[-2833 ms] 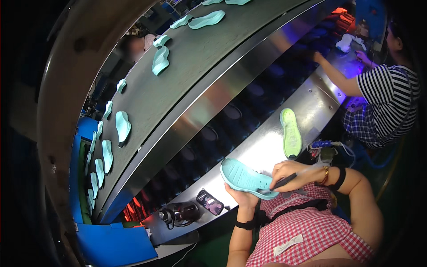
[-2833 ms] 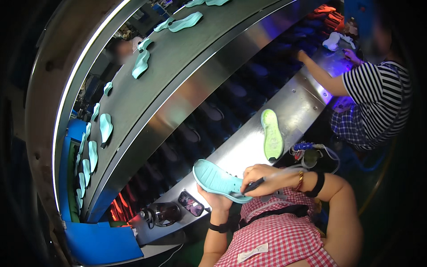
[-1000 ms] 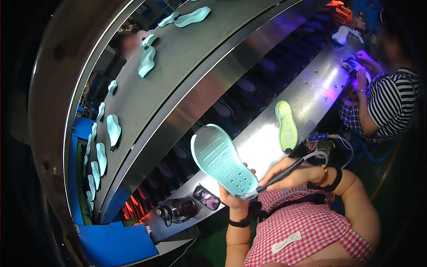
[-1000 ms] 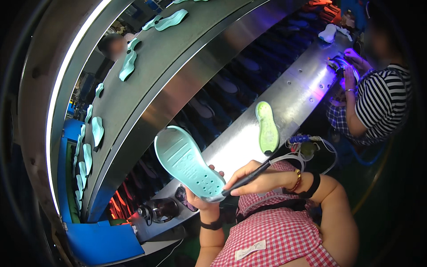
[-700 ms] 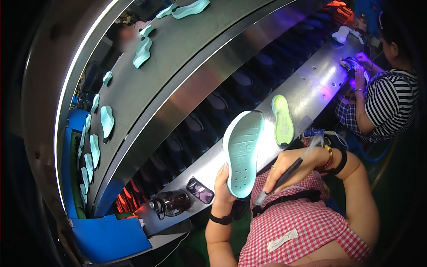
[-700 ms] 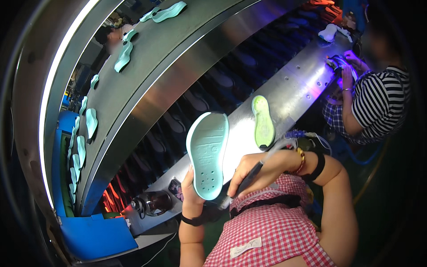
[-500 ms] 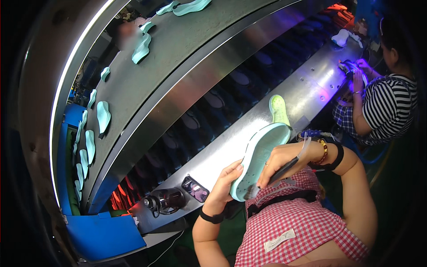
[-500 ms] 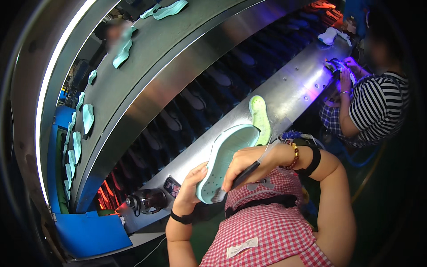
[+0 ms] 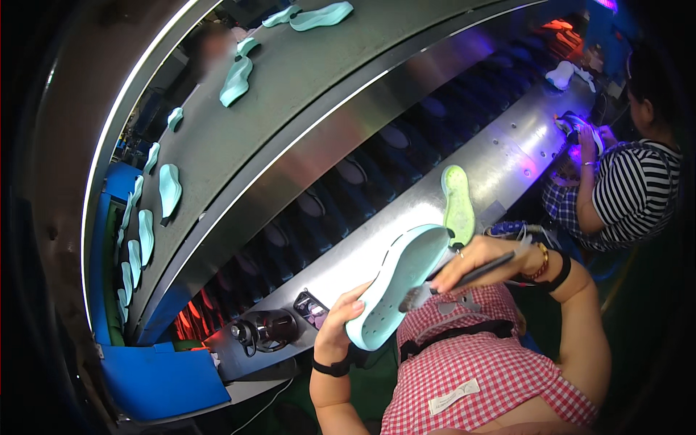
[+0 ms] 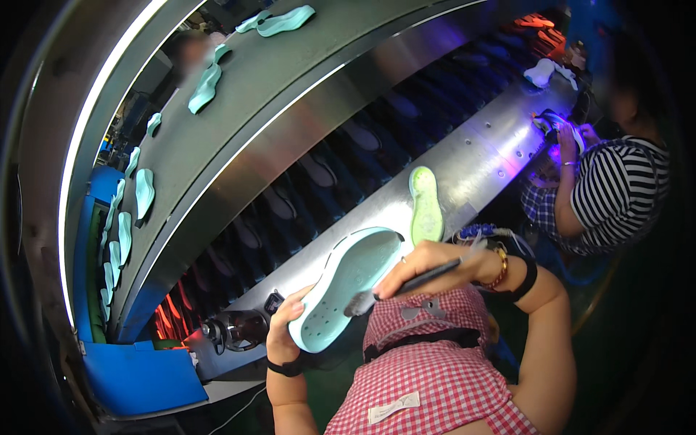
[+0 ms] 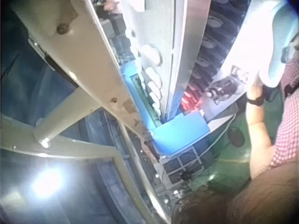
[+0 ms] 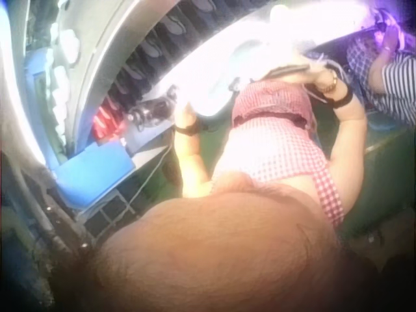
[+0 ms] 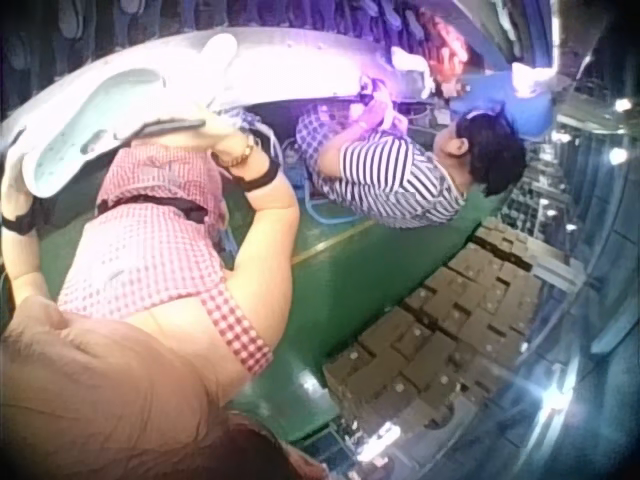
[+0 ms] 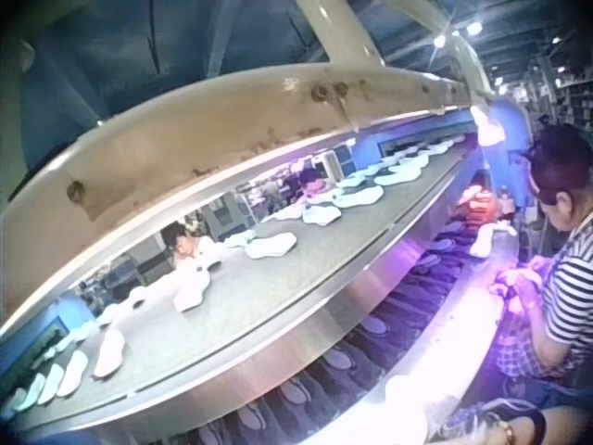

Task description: Applying a liquid adhesive or primer to the surface of shoe soles using a manual brush.

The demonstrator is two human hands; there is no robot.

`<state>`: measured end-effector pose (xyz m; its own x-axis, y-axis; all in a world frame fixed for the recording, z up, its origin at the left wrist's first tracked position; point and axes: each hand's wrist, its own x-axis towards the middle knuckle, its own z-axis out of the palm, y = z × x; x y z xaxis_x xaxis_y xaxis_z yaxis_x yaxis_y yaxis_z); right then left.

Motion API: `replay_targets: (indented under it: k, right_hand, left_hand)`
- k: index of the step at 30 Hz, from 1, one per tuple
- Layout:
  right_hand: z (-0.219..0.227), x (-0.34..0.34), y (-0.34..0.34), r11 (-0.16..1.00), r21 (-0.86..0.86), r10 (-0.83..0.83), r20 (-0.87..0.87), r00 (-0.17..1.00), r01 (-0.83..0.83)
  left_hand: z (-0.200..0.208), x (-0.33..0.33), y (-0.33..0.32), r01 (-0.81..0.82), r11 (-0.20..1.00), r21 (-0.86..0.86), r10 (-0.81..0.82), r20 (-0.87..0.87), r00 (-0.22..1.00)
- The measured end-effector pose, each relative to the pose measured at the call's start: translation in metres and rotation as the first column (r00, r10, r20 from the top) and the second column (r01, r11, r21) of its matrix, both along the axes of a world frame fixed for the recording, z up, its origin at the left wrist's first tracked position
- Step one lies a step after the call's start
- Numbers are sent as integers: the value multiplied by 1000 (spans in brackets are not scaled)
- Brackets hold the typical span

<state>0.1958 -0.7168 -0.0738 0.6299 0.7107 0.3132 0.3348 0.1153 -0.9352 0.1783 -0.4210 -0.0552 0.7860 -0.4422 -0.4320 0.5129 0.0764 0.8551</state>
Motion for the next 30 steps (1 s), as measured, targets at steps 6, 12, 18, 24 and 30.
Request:
replay_targets:
  k: [6,12,18,24,30]
  right_hand:
    - [9,-15,4,983,140,-131,105,986,116]
    - [-32,5,43,892,-15,-449,-163,879,452]
    - [-36,-15,49,943,-54,-288,366,885,329]
    - [-6,-2,40,917,19,-400,34,916,399]
    - [-9,-8,47,987,79,-143,51,988,138]
  left_hand:
    - [-45,19,-3,-408,549,-729,74,-444,893]
    - [-85,17,-61,-407,651,-641,403,-162,901]
    - [-83,26,-58,-530,637,-560,554,-146,820]
    - [-79,23,-65,-510,594,-622,518,-189,834]
    - [-72,27,-72,-523,505,-687,620,-132,773]
